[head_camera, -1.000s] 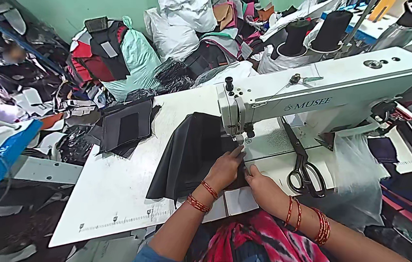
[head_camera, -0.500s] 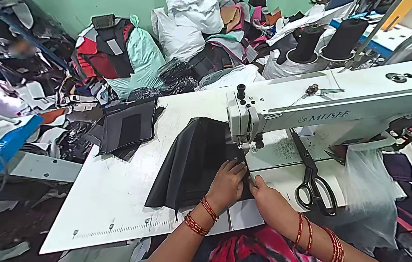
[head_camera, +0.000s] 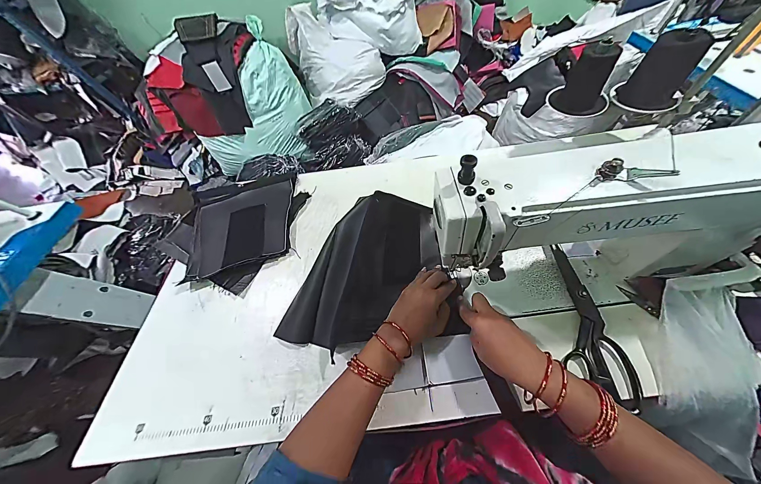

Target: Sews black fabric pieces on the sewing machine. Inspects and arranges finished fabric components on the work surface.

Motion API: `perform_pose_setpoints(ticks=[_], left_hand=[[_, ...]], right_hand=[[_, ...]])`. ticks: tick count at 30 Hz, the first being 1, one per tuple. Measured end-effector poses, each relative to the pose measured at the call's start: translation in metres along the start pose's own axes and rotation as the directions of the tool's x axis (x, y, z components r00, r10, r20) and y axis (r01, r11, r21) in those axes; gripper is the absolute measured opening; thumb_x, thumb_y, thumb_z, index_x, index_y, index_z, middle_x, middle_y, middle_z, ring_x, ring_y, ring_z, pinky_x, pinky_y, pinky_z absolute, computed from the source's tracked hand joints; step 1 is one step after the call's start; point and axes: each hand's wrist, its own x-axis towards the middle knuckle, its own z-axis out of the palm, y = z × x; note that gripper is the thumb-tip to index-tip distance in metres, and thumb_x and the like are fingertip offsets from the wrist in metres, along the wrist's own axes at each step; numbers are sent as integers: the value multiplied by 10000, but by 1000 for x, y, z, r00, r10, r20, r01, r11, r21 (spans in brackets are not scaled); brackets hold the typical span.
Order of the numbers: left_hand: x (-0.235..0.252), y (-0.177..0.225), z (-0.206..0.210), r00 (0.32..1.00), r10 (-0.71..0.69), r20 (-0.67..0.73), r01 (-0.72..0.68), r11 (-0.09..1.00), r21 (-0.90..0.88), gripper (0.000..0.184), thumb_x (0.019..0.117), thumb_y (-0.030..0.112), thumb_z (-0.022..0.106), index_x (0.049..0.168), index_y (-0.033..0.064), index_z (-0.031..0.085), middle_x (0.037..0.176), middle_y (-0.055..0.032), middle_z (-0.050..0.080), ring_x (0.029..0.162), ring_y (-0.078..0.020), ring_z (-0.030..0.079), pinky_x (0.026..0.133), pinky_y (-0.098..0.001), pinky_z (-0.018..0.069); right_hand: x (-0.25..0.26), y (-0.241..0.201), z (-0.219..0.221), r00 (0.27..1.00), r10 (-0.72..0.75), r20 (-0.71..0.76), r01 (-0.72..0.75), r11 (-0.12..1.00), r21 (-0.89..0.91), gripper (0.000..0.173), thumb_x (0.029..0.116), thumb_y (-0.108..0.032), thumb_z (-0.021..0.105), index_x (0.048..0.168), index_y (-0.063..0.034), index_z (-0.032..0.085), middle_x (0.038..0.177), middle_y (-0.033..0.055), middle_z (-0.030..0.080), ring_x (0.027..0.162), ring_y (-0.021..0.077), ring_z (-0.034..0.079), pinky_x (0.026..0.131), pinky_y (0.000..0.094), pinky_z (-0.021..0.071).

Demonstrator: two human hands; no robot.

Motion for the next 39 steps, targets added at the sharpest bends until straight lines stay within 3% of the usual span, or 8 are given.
perform_pose_setpoints(ticks=[8,18,21,24,29,31,35,39], left_hand=[[11,-5,-8,994,-27,103,27,1000,2,331,929,0,529,1195,-21,725,1312,-223,671,1352,-398,557,1176,-556,369],[-25,45,-2,944,-319,83,327,939,-105,388,1004,70,459,1320,-15,667,1459,-214,576,1451,-359,456,1223,-446,329],[-44,57,7,950,-305,67,310,947,-80,480,954,60,492,1417,-32,581,1513,-218,523,1482,-372,407,1241,-475,279],[-52,59,18,973,-229,-15,229,973,-30,562,860,70,555,1404,-68,575,1477,-253,544,1446,-423,442,1222,-540,292],[-38,68,-4,913,-303,272,289,953,91,606,895,-25,546,1498,-3,491,1564,-214,454,1519,-386,326,1258,-526,208],[-33,67,-9,901,-287,324,237,954,186,585,928,-105,500,1503,3,485,1559,-213,462,1509,-394,349,1244,-525,259],[-39,57,-2,966,-162,202,101,954,283,481,958,-134,464,1389,15,617,1429,-202,599,1392,-405,513,1141,-524,422],[-44,63,-3,944,-233,235,164,946,281,556,925,-98,514,1465,33,550,1530,-200,507,1467,-394,421,1201,-549,329]], right_hand=[[9,1,-2,999,9,-43,-7,999,37,447,1009,29,446,1451,41,511,1424,282,468,1084,358,655,933,411,543],[-8,25,25,936,50,-348,66,947,313,490,979,-27,515,1468,1,535,1102,204,646,854,238,627,797,334,530],[-18,27,30,934,69,-351,53,944,326,479,985,-50,531,1462,-4,545,1086,191,658,831,233,627,779,347,529],[-24,29,34,908,75,-411,56,953,297,451,981,-56,545,1426,0,585,1098,196,680,859,257,667,805,379,553],[-28,30,30,937,82,-340,36,944,328,448,1003,-27,506,1447,1,561,1154,226,668,947,270,667,877,362,538],[-30,32,26,950,80,-303,21,948,317,445,1009,-25,491,1449,-9,561,1177,227,656,965,275,660,887,359,531],[-33,36,26,959,57,-278,25,960,280,435,1015,-14,476,1441,-7,569,1198,242,639,1009,303,657,917,375,528],[-39,43,27,941,35,-337,40,976,215,444,1028,-88,538,1467,-22,546,1252,255,626,1023,353,677,906,456,550]])
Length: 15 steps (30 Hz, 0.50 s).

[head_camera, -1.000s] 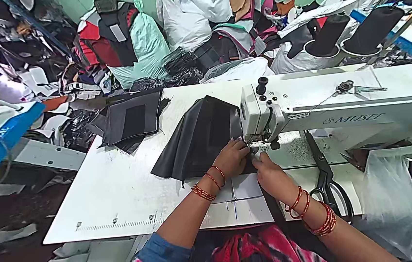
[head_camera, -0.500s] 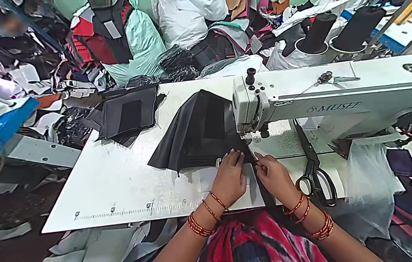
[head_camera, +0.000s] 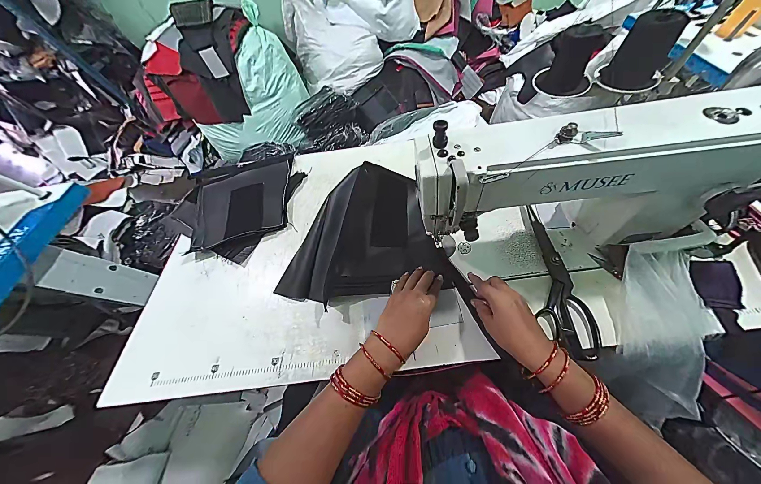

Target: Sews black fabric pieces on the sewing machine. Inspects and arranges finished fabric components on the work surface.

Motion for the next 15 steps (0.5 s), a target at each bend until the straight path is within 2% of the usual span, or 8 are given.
perform_pose_setpoints(ticks=[1,3,5,7,9,11,13,15], left_hand=[[-6,4,4,1000,-14,-7,14,1000,-12,546,931,-67,519,1469,18,539,1559,-208,473,1481,-400,401,1207,-567,307],[-21,9,21,987,7,-159,-13,999,-40,449,930,-13,531,1369,-22,623,1521,-228,512,1434,-439,456,1150,-621,366],[-36,13,38,951,25,-307,-48,997,-65,374,938,57,532,1268,-19,691,1435,-224,593,1363,-459,529,1068,-658,437],[-51,15,50,918,13,-395,-57,993,-100,381,941,105,521,1255,5,711,1380,-206,639,1326,-447,570,1038,-665,459],[-62,16,59,885,-9,-465,-53,991,-120,386,932,101,519,1253,27,720,1362,-179,659,1323,-432,578,1041,-661,461],[-67,18,63,863,-30,-504,-42,990,-132,377,929,94,523,1239,41,731,1347,-164,673,1318,-452,574,1041,-678,450],[-68,22,64,854,-56,-517,-25,989,-147,365,924,96,534,1221,51,742,1330,-162,683,1310,-480,570,1039,-712,424],[-66,26,62,844,-83,-529,-1,988,-157,327,930,112,559,1183,69,762,1284,-154,705,1298,-486,573,1043,-742,395]], right_hand=[[-5,5,-2,999,-23,-42,22,1000,-15,439,1023,-131,586,1445,-14,568,1245,260,632,1026,370,680,895,486,554],[-18,18,-11,983,-73,-171,61,995,-75,372,1014,-176,621,1335,8,655,1177,265,659,1026,399,681,873,527,562],[-33,37,-21,935,-138,-327,80,980,-185,263,985,-124,637,1174,37,726,1064,277,683,1004,444,679,852,559,563],[-49,55,-27,918,-145,-368,54,968,-247,231,936,-68,670,1122,59,723,1043,323,652,997,520,640,827,613,538],[-65,66,-28,937,-81,-339,-12,965,-264,325,897,-56,704,1200,57,686,1144,378,606,1030,584,603,819,666,516],[-74,73,-27,945,-20,-328,-59,971,-232,431,881,-68,727,1287,44,634,1195,383,582,1028,585,604,810,673,515],[-79,76,-34,953,55,-298,-110,979,-171,570,868,-68,746,1385,61,546,1162,381,593,997,565,623,816,678,512],[-80,84,-49,965,153,-213,-170,983,-64,684,848,-83,752,1446,61,454,1067,317,651,898,475,660,784,642,523]])
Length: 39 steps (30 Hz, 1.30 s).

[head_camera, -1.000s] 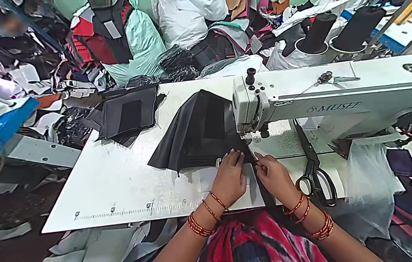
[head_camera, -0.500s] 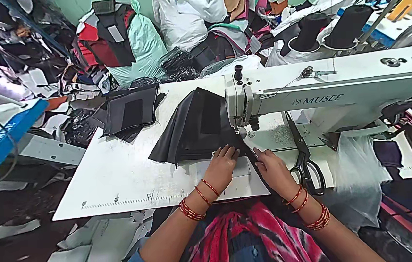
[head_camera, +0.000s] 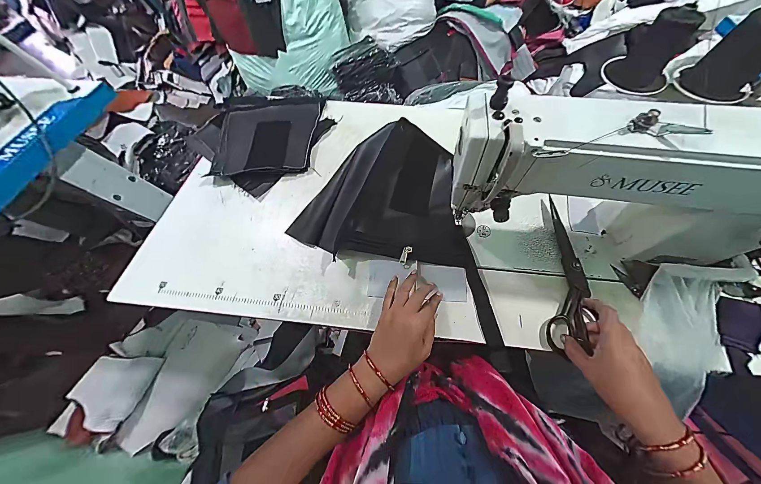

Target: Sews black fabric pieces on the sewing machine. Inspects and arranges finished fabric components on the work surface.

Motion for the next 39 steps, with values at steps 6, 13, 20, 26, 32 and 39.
perform_pose_setpoints(ticks=[6,13,20,26,32,39], left_hand=[[4,-2,0,989,-88,-115,94,994,47,248,957,191,623,1105,78,786,1136,-158,732,1093,-400,679,880,-548,552],[0,-8,7,965,-215,-152,208,976,-62,261,943,245,663,1114,93,790,1106,-164,710,1038,-354,672,866,-503,545],[-3,-8,13,947,-252,-199,231,965,-121,271,935,239,655,1126,101,789,1077,-144,713,1049,-326,656,931,-472,517],[-6,-9,20,939,-206,-276,198,979,-59,268,947,252,624,1091,104,794,1006,-120,725,1020,-293,663,946,-417,507],[-6,-9,24,929,-190,-316,180,982,-62,258,939,225,620,1082,98,793,992,-125,708,984,-255,655,926,-366,506],[-7,-8,26,920,-179,-349,172,984,-53,237,952,237,627,1061,108,794,971,-98,694,954,-208,642,932,-320,494]], right_hand=[[16,53,-51,911,187,368,-283,932,225,680,814,-144,693,1427,-24,426,825,66,595,528,118,563,471,304,500],[28,80,-98,735,-72,675,-213,920,329,573,804,-682,697,1114,-203,645,588,-142,494,384,-16,413,352,178,371],[68,63,-97,160,-264,951,-18,963,271,864,767,-887,561,1224,-154,592,748,-77,558,541,3,490,489,199,416],[103,67,-101,90,-181,979,-18,983,183,820,763,-880,582,1182,-175,599,660,-84,510,477,24,460,452,210,397],[134,46,-84,127,-112,985,-22,993,116,838,696,-905,627,1180,-223,581,617,-98,505,438,12,465,419,188,400],[163,27,-67,139,-149,979,148,981,128,928,645,-960,590,1189,-209,600,725,-104,571,498,-23,480,446,170,399]])
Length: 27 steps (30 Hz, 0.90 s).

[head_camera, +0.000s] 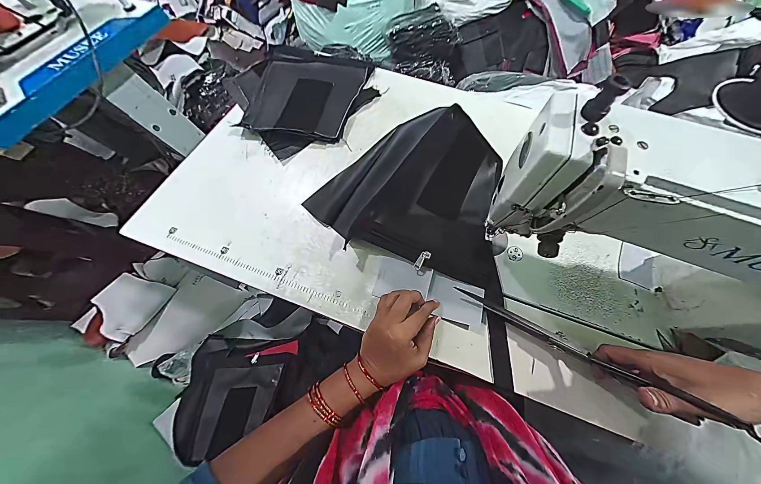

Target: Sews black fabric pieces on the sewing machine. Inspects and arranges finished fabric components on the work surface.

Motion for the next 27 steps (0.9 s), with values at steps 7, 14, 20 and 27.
perform_pose_setpoints(ticks=[7,14,20,27], left_hand=[[-2,-1,1,999,35,-26,-36,999,-4,197,979,233,642,1002,119,801,847,-77,636,883,-195,613,904,-309,477],[-1,-1,2,998,15,-55,-16,1000,-23,202,998,275,653,980,137,800,788,-65,587,816,-171,587,861,-287,467],[0,-1,1,999,-2,-53,0,999,-50,200,986,280,675,964,124,798,779,-66,570,808,-168,575,862,-274,460],[0,-2,2,994,71,-81,-72,997,-6,179,996,219,650,963,112,790,765,-67,588,802,-189,595,856,-295,480]], right_hand=[[12,-11,-15,1000,-26,6,26,991,-128,1068,613,-1002,532,1237,-138,599,929,-62,652,744,-25,581,637,195,480],[19,-16,-22,1000,4,-24,-7,990,-141,1032,618,-988,557,1209,-144,616,884,-82,646,710,-20,574,621,205,477],[21,-13,-21,998,5,-60,-11,994,-107,856,665,-884,668,1103,-149,649,802,-115,629,617,-48,532,546,156,423],[20,-23,-20,999,45,14,-43,994,-103,1023,588,-980,600,1204,-163,616,863,-82,638,596,-28,536,502,173,433]])
